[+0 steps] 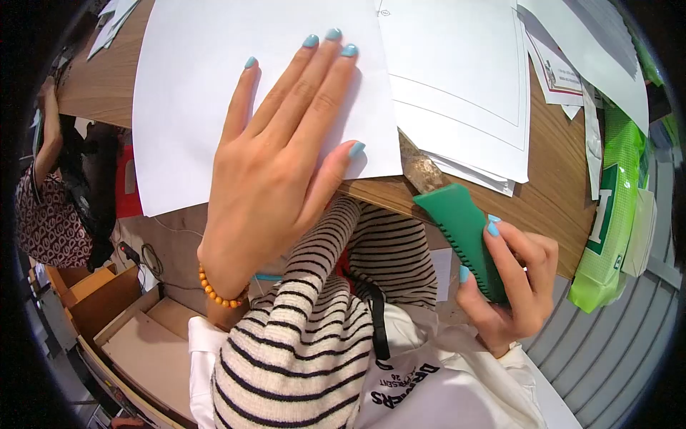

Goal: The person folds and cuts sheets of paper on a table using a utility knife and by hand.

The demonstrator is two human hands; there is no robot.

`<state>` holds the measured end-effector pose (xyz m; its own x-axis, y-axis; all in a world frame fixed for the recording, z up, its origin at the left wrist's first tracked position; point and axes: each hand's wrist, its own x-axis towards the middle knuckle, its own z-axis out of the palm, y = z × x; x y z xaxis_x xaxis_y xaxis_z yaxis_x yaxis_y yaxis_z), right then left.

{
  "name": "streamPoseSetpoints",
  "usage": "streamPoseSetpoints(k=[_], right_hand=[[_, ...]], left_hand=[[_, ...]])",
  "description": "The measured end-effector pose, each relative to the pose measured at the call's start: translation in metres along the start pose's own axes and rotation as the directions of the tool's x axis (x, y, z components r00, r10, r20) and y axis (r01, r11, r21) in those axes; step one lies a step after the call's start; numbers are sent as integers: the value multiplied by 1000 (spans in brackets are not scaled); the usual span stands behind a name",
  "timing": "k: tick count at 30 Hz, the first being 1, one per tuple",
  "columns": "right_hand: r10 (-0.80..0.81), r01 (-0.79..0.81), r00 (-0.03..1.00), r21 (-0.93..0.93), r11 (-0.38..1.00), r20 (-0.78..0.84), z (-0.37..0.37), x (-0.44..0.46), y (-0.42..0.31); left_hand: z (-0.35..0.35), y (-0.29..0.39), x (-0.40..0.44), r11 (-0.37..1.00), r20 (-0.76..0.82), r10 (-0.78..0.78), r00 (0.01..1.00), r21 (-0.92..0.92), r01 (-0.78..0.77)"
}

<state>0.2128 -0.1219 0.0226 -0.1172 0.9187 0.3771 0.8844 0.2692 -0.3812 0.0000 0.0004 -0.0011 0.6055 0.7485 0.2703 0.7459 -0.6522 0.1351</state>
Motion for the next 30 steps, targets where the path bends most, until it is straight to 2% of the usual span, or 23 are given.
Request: streamPoseSetpoints(k=[14, 23, 26, 30], right_hand=[[32, -32, 999, 35, 999, 3, 2, 6, -2], [37, -36, 999, -9, 999, 20, -11, 3, -1], [11, -9, 999, -68, 998, 31, -14, 9, -8], [-35, 34, 999, -39, 999, -30, 1, 12, -1]], left_hand=[[-2, 1, 0, 1000, 29, -15, 999, 13, 14], [-3, 1, 0, 1000, 34, -16, 999, 1, 16], [-2, 1, 0, 1000, 30, -14, 999, 5, 13], [-1, 1, 0, 1000, 25, -14, 1000, 7, 14]])
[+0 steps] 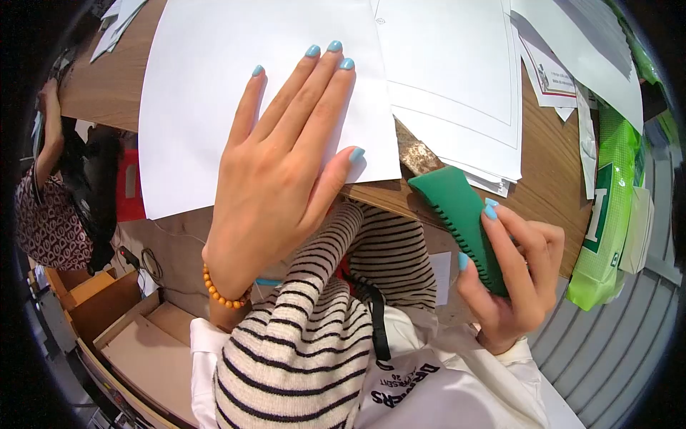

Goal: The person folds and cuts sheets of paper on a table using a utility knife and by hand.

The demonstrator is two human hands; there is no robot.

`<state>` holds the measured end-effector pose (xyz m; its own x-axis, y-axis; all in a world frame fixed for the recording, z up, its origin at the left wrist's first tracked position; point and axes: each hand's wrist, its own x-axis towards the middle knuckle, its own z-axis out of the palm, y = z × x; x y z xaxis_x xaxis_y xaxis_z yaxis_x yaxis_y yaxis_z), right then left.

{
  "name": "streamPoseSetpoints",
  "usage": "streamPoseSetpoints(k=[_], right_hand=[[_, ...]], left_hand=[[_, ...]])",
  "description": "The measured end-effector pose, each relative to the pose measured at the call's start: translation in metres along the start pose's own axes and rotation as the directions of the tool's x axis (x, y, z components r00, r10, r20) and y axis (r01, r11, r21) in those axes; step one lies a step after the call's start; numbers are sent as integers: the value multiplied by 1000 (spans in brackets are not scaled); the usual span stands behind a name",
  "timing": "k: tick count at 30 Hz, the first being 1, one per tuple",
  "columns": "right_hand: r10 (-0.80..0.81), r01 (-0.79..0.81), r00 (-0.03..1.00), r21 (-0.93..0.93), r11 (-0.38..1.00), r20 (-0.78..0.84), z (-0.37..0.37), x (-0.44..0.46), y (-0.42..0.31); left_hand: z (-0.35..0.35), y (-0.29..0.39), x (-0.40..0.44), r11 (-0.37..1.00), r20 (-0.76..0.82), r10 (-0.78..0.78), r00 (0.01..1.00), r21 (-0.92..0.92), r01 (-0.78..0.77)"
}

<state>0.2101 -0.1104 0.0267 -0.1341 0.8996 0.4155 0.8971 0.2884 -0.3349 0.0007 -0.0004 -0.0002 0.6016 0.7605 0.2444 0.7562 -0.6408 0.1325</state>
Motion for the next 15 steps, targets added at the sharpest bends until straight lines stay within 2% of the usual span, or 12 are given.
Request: streamPoseSetpoints(k=[8, 15], right_hand=[[18, -18, 999, 18, 1000, 35, -5, -4, 4], [-12, 12, 999, 0, 1000, -47, 8, 4, 7]], left_hand=[[-2, -2, 0, 1000, 6, 5, 1000, -21, -5], [-2, -1, 1, 1000, 3, 1, 1000, -24, -1]])
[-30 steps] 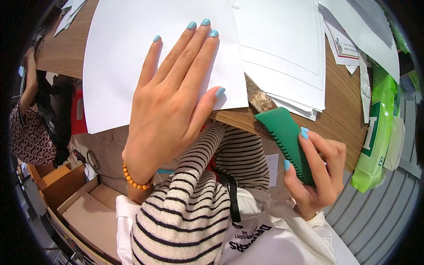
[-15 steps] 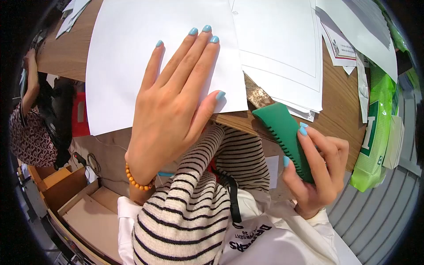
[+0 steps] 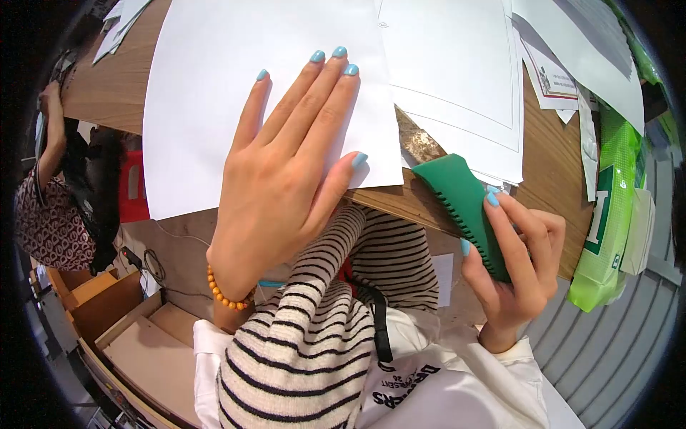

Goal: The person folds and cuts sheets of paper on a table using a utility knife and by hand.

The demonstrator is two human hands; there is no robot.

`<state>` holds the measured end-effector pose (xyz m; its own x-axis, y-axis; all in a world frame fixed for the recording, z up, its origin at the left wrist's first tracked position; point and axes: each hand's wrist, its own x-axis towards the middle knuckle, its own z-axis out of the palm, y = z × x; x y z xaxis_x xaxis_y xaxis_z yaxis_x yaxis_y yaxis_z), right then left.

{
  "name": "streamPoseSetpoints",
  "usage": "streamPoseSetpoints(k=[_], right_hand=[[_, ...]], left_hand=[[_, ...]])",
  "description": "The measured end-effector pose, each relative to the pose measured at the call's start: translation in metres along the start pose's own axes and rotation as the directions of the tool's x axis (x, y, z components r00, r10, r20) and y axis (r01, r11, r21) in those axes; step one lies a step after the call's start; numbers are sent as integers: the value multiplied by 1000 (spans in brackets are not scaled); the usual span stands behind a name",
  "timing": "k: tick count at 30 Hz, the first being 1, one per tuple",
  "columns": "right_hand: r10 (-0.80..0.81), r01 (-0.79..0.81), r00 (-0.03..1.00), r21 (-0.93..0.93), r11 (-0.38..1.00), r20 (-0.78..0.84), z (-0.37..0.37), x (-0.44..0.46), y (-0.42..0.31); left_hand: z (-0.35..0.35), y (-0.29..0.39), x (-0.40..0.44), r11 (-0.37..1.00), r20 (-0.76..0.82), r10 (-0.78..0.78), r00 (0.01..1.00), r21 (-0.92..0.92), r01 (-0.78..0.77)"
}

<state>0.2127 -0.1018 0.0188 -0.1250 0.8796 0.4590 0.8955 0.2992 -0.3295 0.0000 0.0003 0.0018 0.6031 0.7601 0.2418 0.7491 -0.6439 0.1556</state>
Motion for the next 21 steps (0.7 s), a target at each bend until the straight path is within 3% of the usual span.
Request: streamPoseSetpoints(k=[11, 16, 18, 21], right_hand=[[-4, 4, 1000, -26, 1000, -12, 6, 15, -3], [0, 2, 995, 23, 1000, -96, 17, 20, -1], [-27, 27, 998, -6, 1000, -63, 13, 24, -2], [24, -24, 1000, -8, 1000, -8, 5, 16, -2]], left_hand=[[0, 0, 0, 1000, -5, 12, 1000, -12, -12], [1, 1, 1, 1000, -11, 14, 1000, -9, -15], [5, -6, -4, 999, -38, 23, 999, 26, -22], [-4, 4, -8, 996, -76, 9, 997, -87, -16]])
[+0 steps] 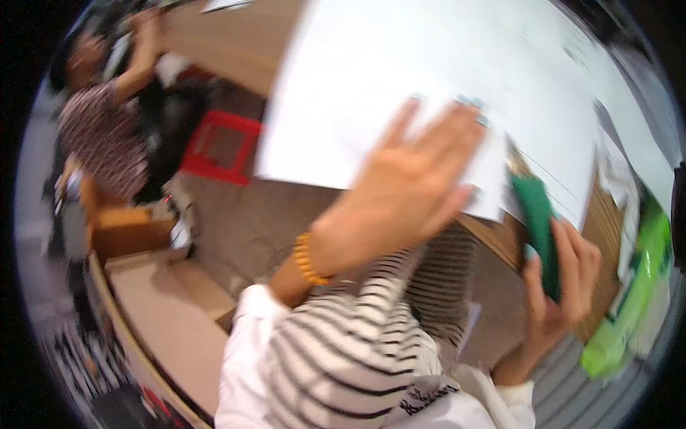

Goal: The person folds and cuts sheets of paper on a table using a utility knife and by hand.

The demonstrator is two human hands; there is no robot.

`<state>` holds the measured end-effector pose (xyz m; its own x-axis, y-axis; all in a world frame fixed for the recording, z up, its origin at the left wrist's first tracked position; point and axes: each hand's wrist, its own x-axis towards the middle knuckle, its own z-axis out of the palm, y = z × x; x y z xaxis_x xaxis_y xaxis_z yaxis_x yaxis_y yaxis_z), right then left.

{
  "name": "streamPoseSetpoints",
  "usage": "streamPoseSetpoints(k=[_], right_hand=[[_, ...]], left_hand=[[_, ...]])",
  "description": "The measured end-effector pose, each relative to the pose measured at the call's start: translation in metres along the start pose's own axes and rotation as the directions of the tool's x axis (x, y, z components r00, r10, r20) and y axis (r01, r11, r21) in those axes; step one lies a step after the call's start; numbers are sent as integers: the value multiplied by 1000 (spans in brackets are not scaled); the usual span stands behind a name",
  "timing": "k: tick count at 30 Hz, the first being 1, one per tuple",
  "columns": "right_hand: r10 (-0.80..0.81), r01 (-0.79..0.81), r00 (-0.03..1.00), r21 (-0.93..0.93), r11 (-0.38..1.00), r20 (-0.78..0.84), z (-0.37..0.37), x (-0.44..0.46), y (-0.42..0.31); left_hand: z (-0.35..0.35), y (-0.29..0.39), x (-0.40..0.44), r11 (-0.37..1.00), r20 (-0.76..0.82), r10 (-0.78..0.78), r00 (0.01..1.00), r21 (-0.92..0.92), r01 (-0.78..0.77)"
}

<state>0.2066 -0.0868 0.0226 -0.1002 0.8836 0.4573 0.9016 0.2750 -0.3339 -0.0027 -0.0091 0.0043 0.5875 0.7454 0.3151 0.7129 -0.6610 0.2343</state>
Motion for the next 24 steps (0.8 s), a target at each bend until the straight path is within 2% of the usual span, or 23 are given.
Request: streamPoseSetpoints(k=[3, 4, 5, 7, 8, 9, 10, 11, 13, 19, 20, 21, 23, 24], right_hand=[[-61, 61, 997, 13, 998, 56, -10, -11, 18], [-56, 54, 996, 30, 998, 71, -12, -15, 25], [14, -14, 999, -3, 1000, 51, -12, -19, 22], [-149, 147, 988, 44, 988, 45, -14, -22, 44], [-112, 114, 993, 49, 992, -40, -16, -14, 29], [-71, 80, 988, 62, 995, -134, -21, -9, 8], [-110, 120, 982, 59, 991, -151, -20, -7, 4], [-147, 159, 974, 59, 985, -171, -21, -7, 3], [-150, 166, 968, 67, 984, -203, -20, -12, 4], [-153, 180, 963, 108, 978, -223, -16, -11, 9], [-167, 179, 969, 50, 983, -181, -16, -9, 9], [-171, 170, 975, -18, 985, -142, -18, -10, 11], [-62, 57, 995, 65, 996, 77, -19, -19, 26], [-110, 106, 993, 73, 992, 48, -16, -17, 30]], left_hand=[[10, 9, -2, 996, -108, 31, 994, -78, -40], [9, 11, 0, 997, -125, 37, 991, -67, -46], [9, 14, 6, 995, -148, 58, 987, -70, -69], [6, 19, 14, 990, -83, 46, 996, -132, -56], [9, 22, 19, 995, -79, 8, 997, -95, -16], [9, 24, 21, 997, -152, 34, 988, -63, -44], [14, 23, 22, 997, -221, 61, 973, -34, -70], [22, 21, 26, 999, -221, 33, 975, 8, -32], [42, 18, 36, 995, -364, 67, 929, -41, -88], [64, 13, 44, 997, -494, 12, 869, -61, -49], [68, 12, 45, 993, -503, 30, 864, -83, -83], [62, 14, 40, 997, -428, 7, 904, -64, -38], [50, 18, 35, 999, -334, -20, 942, -38, 8], [45, 17, 35, 999, -313, -26, 949, -44, 13]])
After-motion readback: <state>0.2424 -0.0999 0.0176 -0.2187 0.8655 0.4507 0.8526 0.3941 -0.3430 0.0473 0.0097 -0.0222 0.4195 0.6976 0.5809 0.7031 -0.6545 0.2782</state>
